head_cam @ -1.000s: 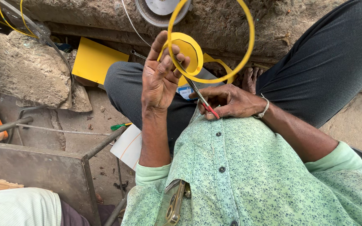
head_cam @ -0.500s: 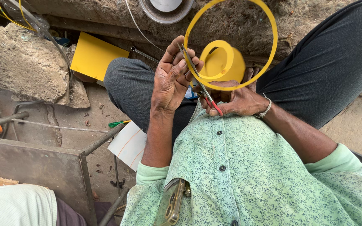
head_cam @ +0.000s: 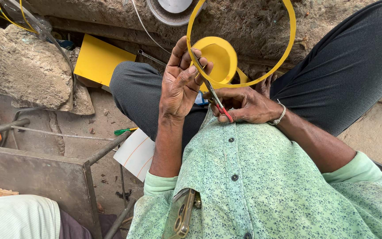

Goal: The person uses shears to cut a circular shape from a yellow sheet, then cuts a spiral pattern into the circle. Finally, the person scrapes the inside of a metal bowl with a tool.

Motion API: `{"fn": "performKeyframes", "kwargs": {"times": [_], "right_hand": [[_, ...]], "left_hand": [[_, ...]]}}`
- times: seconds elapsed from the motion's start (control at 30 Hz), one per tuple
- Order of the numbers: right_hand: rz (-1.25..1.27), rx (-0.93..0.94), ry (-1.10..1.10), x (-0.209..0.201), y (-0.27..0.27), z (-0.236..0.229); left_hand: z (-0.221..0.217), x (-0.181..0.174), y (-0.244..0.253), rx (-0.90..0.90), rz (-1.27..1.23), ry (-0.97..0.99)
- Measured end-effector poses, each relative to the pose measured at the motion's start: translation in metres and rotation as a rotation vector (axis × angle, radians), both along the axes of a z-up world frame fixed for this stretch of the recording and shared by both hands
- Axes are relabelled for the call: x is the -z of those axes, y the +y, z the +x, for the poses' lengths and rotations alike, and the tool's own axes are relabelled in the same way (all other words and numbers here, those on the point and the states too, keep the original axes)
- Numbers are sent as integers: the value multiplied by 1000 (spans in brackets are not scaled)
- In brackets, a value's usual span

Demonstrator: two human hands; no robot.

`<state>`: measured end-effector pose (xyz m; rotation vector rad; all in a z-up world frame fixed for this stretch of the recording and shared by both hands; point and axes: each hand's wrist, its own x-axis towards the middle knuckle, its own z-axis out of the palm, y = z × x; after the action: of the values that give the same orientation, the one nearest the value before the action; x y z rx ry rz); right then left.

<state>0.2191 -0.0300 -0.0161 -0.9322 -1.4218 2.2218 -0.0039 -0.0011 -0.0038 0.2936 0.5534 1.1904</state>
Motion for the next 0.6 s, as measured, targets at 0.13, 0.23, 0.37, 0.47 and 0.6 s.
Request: {"fn": "performKeyframes", "kwargs": {"times": [0.13, 0.23, 0.37, 0.47, 0.6], "right_hand": [[70, -9, 45, -2, 4, 1], [70, 2, 76, -1, 3, 1], [41, 12, 47, 4, 1, 1], [72, 23, 39, 8, -1, 1], [44, 6, 54, 8, 0, -1]], "left_hand": [[1, 1, 0, -14, 20, -6], [1, 1, 1, -22, 27, 5], [1, 1, 0, -36, 19, 4], [2, -2, 0, -37, 15, -4], [0, -8, 6, -47, 24, -47]]}}
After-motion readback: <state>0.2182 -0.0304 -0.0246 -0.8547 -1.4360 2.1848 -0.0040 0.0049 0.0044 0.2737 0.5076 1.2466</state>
